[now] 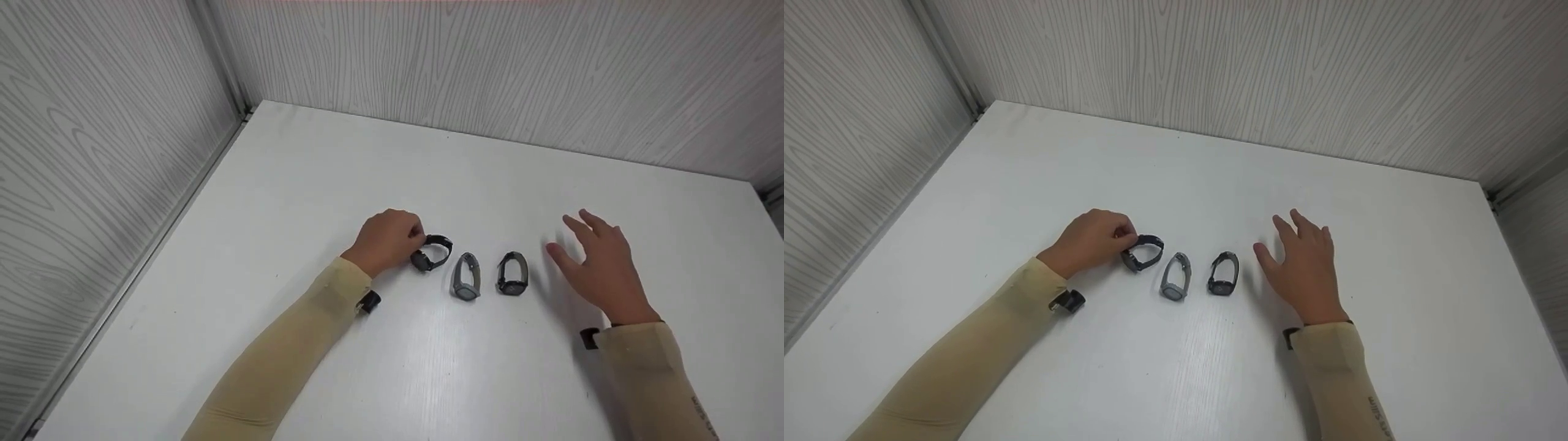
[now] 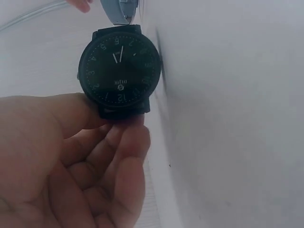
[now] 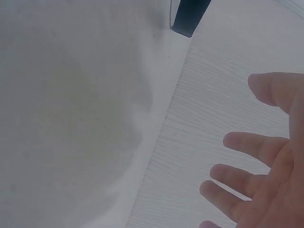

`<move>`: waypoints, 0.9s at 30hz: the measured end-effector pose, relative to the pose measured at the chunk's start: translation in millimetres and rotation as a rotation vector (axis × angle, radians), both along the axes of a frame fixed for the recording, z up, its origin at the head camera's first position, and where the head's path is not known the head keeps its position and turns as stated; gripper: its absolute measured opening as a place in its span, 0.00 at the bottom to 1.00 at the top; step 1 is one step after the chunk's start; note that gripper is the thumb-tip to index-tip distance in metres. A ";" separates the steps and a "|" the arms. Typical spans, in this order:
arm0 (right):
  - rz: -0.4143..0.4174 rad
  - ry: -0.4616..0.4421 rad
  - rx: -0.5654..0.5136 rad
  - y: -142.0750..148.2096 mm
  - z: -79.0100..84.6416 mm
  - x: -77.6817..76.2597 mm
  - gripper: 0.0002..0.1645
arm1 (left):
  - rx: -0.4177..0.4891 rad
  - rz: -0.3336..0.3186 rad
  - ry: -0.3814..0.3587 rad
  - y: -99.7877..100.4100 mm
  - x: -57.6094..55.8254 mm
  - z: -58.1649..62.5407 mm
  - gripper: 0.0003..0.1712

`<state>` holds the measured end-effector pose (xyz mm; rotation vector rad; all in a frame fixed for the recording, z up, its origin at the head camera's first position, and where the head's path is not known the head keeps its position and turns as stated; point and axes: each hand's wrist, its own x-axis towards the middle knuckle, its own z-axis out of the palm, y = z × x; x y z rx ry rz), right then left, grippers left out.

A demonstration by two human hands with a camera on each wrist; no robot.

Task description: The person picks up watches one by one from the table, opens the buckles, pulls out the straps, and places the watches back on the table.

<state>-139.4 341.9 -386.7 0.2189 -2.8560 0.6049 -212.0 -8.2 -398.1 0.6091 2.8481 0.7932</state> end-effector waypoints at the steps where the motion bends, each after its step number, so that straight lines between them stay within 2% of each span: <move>1: -0.002 -0.003 -0.003 -0.3 0.4 -0.1 0.36 | 0.009 -0.002 0.014 0.3 0.1 0.7 0.10; 5: -0.002 -0.012 -0.015 -1.8 2.0 0.3 0.37 | 0.079 -0.003 0.086 1.6 1.7 5.4 0.10; 12: 0.026 0.031 -0.041 -3.1 0.7 0.9 0.35 | 0.197 0.000 0.223 2.4 6.8 10.6 0.10; 16: 0.026 0.010 -0.053 -4.9 0.3 2.1 0.35 | 0.261 -0.015 0.295 2.1 8.7 11.4 0.09; 27: 0.032 -0.006 -0.063 -6.4 1.2 2.2 0.35 | 0.361 -0.030 0.343 4.2 9.9 12.9 0.06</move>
